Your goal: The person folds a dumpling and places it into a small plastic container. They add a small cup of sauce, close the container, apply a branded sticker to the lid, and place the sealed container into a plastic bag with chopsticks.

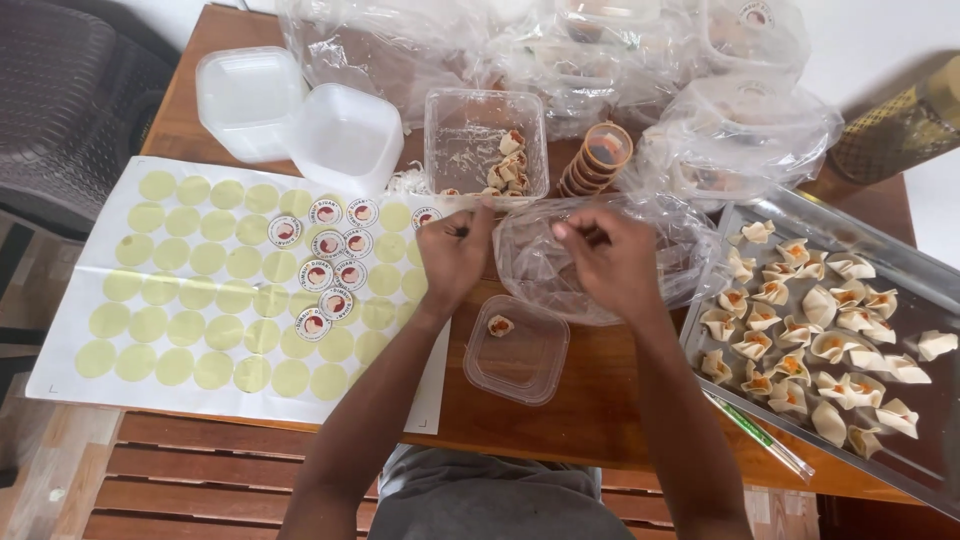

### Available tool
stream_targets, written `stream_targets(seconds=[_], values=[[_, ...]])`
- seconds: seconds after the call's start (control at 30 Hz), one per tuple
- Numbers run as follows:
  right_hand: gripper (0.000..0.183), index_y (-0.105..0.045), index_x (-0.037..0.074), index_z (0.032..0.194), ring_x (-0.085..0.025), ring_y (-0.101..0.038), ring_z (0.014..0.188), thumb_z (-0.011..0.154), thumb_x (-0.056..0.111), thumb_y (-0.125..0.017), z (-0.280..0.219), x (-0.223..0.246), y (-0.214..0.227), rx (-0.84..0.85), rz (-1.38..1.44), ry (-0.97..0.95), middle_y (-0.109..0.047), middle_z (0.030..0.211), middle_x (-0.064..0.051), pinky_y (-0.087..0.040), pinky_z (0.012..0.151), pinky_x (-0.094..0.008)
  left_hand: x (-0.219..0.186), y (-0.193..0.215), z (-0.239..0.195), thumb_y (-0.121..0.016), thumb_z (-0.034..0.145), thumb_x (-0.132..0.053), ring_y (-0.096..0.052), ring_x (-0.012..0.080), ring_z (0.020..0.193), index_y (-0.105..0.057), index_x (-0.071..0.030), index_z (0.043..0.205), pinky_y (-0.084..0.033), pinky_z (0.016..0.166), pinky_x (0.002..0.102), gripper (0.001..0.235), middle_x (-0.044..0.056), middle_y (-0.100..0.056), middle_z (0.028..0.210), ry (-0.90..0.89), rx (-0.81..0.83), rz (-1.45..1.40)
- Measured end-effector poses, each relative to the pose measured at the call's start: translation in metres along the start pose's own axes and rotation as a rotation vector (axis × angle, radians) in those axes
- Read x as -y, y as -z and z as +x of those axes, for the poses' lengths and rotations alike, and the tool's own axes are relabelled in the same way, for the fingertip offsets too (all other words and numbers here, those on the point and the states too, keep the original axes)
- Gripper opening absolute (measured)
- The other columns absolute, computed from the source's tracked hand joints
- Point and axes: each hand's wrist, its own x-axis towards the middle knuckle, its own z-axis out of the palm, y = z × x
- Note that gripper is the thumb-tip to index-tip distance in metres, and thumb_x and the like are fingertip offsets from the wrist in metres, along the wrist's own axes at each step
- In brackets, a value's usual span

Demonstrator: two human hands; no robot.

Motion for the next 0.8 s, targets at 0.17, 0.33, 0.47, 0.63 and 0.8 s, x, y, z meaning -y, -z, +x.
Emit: stream_targets(seconds=[0.17,0.33,0.47,0.63,0.8], values=[[0.010,-0.076,0.004,0.102,-0.036,-0.075,0.085,0.093,0.002,-0.074,0.066,0.022,-0.025,0.249,-0.052,0.087,-0.075,0.089,-0.017,-0.059,0.070,-0.041,0.005,0.028,0.034,-0.079,0.092,-0.010,-0.063,0.0154,0.058,-0.071,-0.005,0.079,-0.053,0.050,0.028,0.016,0.011,-0.070,0.065,0.007,-0.144,0.013],[0.018,-0.076,-0.001,0.110,-0.045,-0.072,0.095,0.098,0.009,-0.066,0.100,0.037,-0.070,0.434,-0.059,-0.013,-0.073,0.097,-0.028,-0.059,0.080,-0.047,0.012,0.043,0.040,-0.071,0.101,-0.020,-0.055,0.0132,0.050,-0.075,0.003,0.088,-0.047,0.043,0.030,0.027,0.014,-0.066,0.056,0.137,-0.214,0.102],[0.040,-0.072,-0.005,0.107,-0.046,-0.069,0.097,0.105,0.027,-0.049,0.113,0.052,-0.091,0.580,-0.070,-0.192,-0.072,0.099,-0.031,-0.053,0.085,-0.054,0.033,0.040,0.046,-0.073,0.098,-0.027,-0.068,0.0214,0.062,-0.072,-0.003,0.092,-0.054,0.054,0.035,0.025,0.016,-0.072,0.072,0.234,-0.190,0.152],[0.065,-0.068,-0.005,0.124,-0.049,-0.062,0.122,0.110,0.047,-0.031,0.113,0.076,-0.100,0.733,-0.190,-0.285,-0.069,0.118,-0.033,-0.043,0.108,-0.059,0.035,0.042,0.047,-0.066,0.102,-0.031,-0.067,0.0160,0.063,-0.065,-0.002,0.104,-0.054,0.056,0.030,0.029,0.016,-0.073,0.086,0.421,-0.066,0.121],[0.067,-0.059,0.001,0.141,-0.048,-0.050,0.138,0.109,0.049,-0.025,0.112,0.085,-0.101,0.827,-0.282,-0.316,-0.063,0.133,-0.031,-0.029,0.118,-0.061,0.033,0.042,0.048,-0.063,0.103,-0.030,-0.068,0.0143,0.060,-0.064,-0.002,0.106,-0.055,0.054,0.027,0.028,0.013,-0.071,0.081,0.446,-0.025,0.109]])
